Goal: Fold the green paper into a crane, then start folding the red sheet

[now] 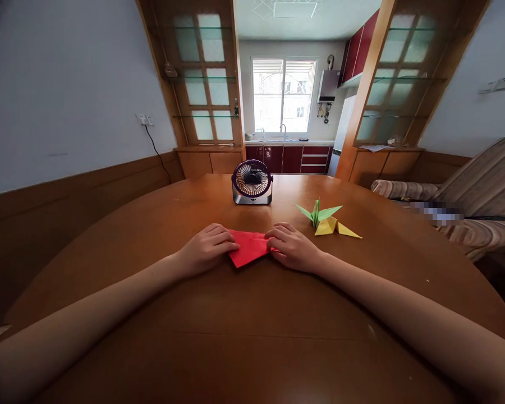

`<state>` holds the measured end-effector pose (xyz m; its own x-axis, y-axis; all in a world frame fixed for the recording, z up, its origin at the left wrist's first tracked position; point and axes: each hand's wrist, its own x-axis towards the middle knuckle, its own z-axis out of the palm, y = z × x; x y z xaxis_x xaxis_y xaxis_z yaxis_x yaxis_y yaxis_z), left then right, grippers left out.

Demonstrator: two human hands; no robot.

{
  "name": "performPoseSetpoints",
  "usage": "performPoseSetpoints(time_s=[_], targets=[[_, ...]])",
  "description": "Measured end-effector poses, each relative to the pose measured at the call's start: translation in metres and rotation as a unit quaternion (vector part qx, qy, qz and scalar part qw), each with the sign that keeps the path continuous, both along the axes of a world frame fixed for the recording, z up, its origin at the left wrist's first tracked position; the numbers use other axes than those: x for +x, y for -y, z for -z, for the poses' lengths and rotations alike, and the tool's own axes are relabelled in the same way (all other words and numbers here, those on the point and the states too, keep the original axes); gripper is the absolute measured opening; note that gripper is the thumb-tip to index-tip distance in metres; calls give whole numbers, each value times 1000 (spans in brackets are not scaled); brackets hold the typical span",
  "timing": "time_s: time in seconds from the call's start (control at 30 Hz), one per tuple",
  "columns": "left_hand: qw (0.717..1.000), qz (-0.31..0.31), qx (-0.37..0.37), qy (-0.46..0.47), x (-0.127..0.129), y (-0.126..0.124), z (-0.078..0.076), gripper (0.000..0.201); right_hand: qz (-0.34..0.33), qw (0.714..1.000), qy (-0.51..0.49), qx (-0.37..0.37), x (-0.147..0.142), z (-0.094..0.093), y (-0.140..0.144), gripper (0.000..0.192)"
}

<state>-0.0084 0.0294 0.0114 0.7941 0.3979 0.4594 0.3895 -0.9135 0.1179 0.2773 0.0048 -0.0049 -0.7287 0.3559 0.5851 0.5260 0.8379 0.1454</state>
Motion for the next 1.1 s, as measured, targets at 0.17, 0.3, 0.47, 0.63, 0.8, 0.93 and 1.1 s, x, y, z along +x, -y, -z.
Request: performPoseSetpoints(time_s=[0.17, 0.3, 0.47, 0.63, 0.8, 0.93, 1.1], targets=[[999, 9, -17, -42, -1, 0, 3, 28, -54, 991, 15, -126, 1, -1, 1, 15], [996, 2, -65, -57, -3, 5, -3, 34, -68, 982, 5, -175, 0, -5, 4, 18], [994, -40, -99, -24, 2, 8, -2, 25, -74, 982, 14, -175, 0, -5, 4, 21], [994, -45, -99, -13, 14, 18, 5, 32, -73, 985, 37, -152, -1, -4, 5, 27], [988, -42, -150, -16, 22, 29, 7, 37, -86, 983, 30, -157, -2, -5, 6, 30], [986, -41, -161, -22, 22, 28, 11, 41, -101, 974, 8, -201, 2, -7, 4, 26], [986, -34, -161, -24, 20, 26, 13, 41, -97, 960, -36, -261, 14, -7, -4, 18]])
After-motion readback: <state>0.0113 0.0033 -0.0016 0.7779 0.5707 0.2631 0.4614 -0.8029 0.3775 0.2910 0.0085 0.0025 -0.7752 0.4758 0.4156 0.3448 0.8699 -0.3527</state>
